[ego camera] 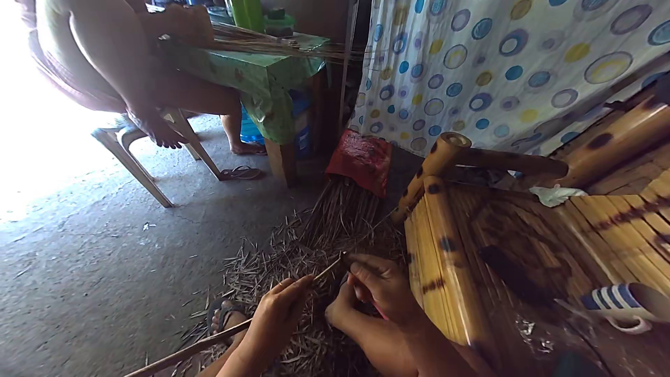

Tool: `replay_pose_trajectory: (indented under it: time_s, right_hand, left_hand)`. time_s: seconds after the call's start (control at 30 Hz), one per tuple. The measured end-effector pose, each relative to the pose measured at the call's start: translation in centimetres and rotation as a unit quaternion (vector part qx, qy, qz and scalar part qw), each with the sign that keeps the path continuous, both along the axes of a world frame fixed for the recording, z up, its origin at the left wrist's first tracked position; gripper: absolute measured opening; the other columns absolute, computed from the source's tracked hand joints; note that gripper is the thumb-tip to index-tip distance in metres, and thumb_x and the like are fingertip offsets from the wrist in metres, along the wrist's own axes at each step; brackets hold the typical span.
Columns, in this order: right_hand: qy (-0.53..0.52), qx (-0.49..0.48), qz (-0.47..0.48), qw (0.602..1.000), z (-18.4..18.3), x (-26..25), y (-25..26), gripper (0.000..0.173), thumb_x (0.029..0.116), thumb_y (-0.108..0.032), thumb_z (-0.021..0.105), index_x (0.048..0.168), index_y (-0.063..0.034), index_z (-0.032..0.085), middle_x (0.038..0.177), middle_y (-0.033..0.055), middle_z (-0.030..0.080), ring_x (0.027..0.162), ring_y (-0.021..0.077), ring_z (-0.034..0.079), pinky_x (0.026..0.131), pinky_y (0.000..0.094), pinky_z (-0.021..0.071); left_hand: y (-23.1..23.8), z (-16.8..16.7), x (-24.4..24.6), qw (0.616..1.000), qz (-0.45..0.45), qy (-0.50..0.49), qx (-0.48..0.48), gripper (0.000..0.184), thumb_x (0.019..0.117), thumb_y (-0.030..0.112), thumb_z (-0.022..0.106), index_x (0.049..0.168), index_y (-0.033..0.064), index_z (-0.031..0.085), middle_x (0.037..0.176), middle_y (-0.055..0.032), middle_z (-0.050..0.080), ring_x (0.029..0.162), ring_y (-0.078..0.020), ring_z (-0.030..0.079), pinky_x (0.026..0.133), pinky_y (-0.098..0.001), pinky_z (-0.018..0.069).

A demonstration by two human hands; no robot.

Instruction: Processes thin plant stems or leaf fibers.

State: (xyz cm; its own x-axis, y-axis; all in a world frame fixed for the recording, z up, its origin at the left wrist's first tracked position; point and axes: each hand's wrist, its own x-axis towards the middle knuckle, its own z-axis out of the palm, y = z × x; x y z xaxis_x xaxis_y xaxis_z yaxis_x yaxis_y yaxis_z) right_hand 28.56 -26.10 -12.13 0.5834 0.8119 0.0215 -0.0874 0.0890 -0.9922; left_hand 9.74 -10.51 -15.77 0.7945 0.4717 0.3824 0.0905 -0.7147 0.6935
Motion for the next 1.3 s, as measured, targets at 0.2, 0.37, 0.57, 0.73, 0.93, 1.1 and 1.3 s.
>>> replay_pose_trajectory:
  time_s: [0.2,0.37,0.57,0.73,0.93,1.1,1.3]
  right_hand:
    - [-0.066,0.055,-0.033,0.996,-0.5,1.8,0.1,0.028,0.1039,-0.006,0.054,0.126,0.0054,0.068,0.080,0.0064,0.071,0.055,0.0078,0.059,0.050,0.0226,0.0528]
    - [-0.047,0.086,-0.095,0.991,0.8,4.3,-0.5,0.034,0.1058,-0.007,0.048,0.133,0.0075,0.061,0.080,0.0085,0.068,0.054,0.0113,0.059,0.049,0.0254,0.0534]
    - [0.022,0.029,-0.002,0.999,0.3,0.5,-0.1,0.030,0.1046,-0.008,0.053,0.129,0.0025,0.067,0.080,0.0079,0.069,0.055,0.0107,0.057,0.050,0.0259,0.0520]
    - [-0.011,0.052,-0.007,0.999,0.3,2.1,-0.2,0.031,0.1047,-0.008,0.053,0.131,0.0026,0.066,0.079,0.0081,0.069,0.055,0.0105,0.059,0.050,0.0249,0.0531]
    - [-0.061,0.050,-0.086,0.993,0.7,3.5,-0.3,0.032,0.1046,-0.006,0.051,0.132,0.0061,0.064,0.080,0.0085,0.069,0.054,0.0112,0.058,0.049,0.0249,0.0526]
    - [-0.022,-0.005,-0.014,1.000,0.7,1.1,-0.3,0.032,0.1046,-0.010,0.052,0.131,0.0018,0.066,0.082,0.0066,0.070,0.056,0.0115,0.060,0.051,0.0265,0.0544]
    - [0.012,-0.006,-0.012,1.000,0.2,0.3,0.1,0.028,0.1040,-0.008,0.055,0.126,0.0024,0.069,0.079,0.0073,0.069,0.053,0.0098,0.058,0.047,0.0231,0.0512]
  left_hand:
    - [0.1,0.3,0.0,1.000,-0.016,-0.003,-0.001,0.029,0.1044,0.022,0.053,0.122,0.0165,0.075,0.090,0.0010,0.071,0.077,-0.0022,0.065,0.074,-0.0196,0.0557]
    - [0.3,0.0,-0.4,1.000,-0.017,0.008,-0.009,0.028,0.1038,0.021,0.054,0.121,0.0174,0.076,0.090,0.0018,0.071,0.078,-0.0019,0.065,0.074,-0.0195,0.0559]
    - [0.3,-0.2,-0.2,1.000,-0.007,0.001,-0.019,0.028,0.1032,0.021,0.055,0.122,0.0182,0.075,0.090,0.0021,0.071,0.075,-0.0010,0.064,0.071,-0.0186,0.0555]
    - [0.4,0.1,-0.2,1.000,-0.016,0.000,-0.022,0.028,0.1033,0.022,0.055,0.121,0.0170,0.076,0.091,0.0020,0.072,0.075,-0.0006,0.065,0.072,-0.0182,0.0556]
    - [0.2,-0.3,-0.3,1.000,0.022,-0.013,0.014,0.028,0.1020,0.022,0.056,0.120,0.0179,0.076,0.089,0.0018,0.070,0.075,-0.0008,0.064,0.071,-0.0174,0.0550]
    - [-0.1,-0.5,0.1,0.997,0.065,-0.021,0.045,0.028,0.1012,0.022,0.057,0.119,0.0199,0.078,0.091,0.0010,0.071,0.080,-0.0046,0.065,0.074,-0.0220,0.0560]
    - [-0.3,-0.6,0.3,0.997,0.064,-0.020,0.043,0.027,0.1023,0.022,0.058,0.121,0.0204,0.077,0.096,-0.0002,0.071,0.086,-0.0043,0.067,0.078,-0.0211,0.0566]
